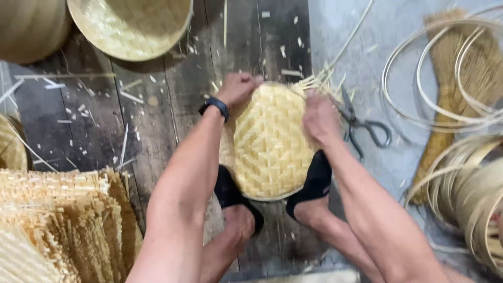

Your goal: Making a bamboo basket using a circular frame and weaving material.

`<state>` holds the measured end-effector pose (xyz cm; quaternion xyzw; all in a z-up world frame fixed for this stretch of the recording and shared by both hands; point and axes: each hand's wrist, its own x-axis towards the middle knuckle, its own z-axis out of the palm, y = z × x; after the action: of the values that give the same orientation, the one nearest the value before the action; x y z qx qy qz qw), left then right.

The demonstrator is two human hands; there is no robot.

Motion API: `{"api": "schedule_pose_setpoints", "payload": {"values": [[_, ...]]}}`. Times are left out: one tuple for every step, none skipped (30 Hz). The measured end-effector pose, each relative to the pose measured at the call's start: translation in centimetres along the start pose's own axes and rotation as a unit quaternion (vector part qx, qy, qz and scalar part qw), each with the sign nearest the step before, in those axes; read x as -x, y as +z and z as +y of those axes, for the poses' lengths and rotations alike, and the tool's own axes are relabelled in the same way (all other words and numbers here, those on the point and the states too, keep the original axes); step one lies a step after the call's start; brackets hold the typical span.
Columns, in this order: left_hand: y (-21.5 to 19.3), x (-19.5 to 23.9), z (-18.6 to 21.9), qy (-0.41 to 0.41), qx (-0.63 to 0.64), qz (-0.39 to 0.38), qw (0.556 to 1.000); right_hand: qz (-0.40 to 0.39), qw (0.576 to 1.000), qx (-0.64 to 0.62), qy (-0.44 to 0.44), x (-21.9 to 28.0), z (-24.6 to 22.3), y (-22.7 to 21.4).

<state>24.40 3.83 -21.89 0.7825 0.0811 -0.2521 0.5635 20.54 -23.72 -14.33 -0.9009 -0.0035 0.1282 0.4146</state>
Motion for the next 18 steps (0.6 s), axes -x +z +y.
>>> {"api": "schedule_pose_setpoints", "payload": {"values": [[0.1,0.8,0.2,-0.004,0.001,-0.004,1.000,-0.001,1.000,0.000,0.006,0.0,0.3,0.2],[0.2,1.6,0.5,-0.021,0.029,0.013,0.999,0.003,0.994,0.073,0.080,0.0,0.6,0.4],[-0.5,1.9,1.3,-0.033,0.055,0.037,0.997,0.012,0.979,0.143,0.146,-0.8,0.5,0.5],[-0.7,2.7,1.4,-0.030,0.053,0.039,0.997,0.014,0.979,0.141,0.144,-1.1,1.4,0.9],[-0.7,3.6,1.4,0.022,-0.018,0.085,0.996,0.019,0.989,0.082,0.123,-1.5,2.5,1.0],[-0.6,4.4,1.5,0.073,-0.088,0.131,0.985,0.023,0.994,0.023,0.102,-1.9,3.5,1.1],[-0.7,6.1,2.1,0.076,-0.091,0.134,0.984,0.025,0.995,0.021,0.098,-1.9,3.4,0.9],[-0.8,7.8,2.6,0.196,-0.255,0.335,0.886,0.010,0.995,0.016,0.099,-2.0,3.3,0.7],[-0.6,9.8,2.8,0.298,-0.397,0.501,0.709,-0.010,0.995,0.013,0.102,-1.8,3.4,0.8],[-0.6,9.6,1.2,0.297,-0.399,0.502,0.708,-0.012,0.995,0.011,0.101,-2.1,3.3,0.6],[-0.3,9.8,-0.6,0.173,-0.282,0.416,0.847,-0.038,0.990,-0.058,0.125,-1.8,3.3,0.6],[-0.1,10.0,-2.5,0.041,-0.148,0.307,0.939,-0.063,0.979,-0.127,0.148,-1.6,3.4,0.5],[-0.5,9.4,-2.7,0.041,-0.149,0.310,0.938,-0.064,0.979,-0.128,0.145,-1.8,4.2,0.9],[-1.0,8.9,-2.8,-0.006,-0.063,0.265,0.962,-0.061,0.984,-0.093,0.143,-1.9,4.9,1.1],[-1.3,8.4,-2.6,-0.050,0.023,0.214,0.975,-0.055,0.987,-0.057,0.141,-1.8,5.6,1.0],[-1.2,8.4,-3.3,-0.047,0.020,0.215,0.975,-0.053,0.987,-0.060,0.138,-3.2,9.7,2.6],[-0.8,8.4,-3.9,-0.051,0.052,0.212,0.975,-0.021,0.993,0.107,-0.033,-4.2,13.8,3.7],[-0.2,8.8,-4.4,-0.054,0.083,0.208,0.973,0.010,0.942,0.269,-0.200,-5.0,17.8,4.7]]}}
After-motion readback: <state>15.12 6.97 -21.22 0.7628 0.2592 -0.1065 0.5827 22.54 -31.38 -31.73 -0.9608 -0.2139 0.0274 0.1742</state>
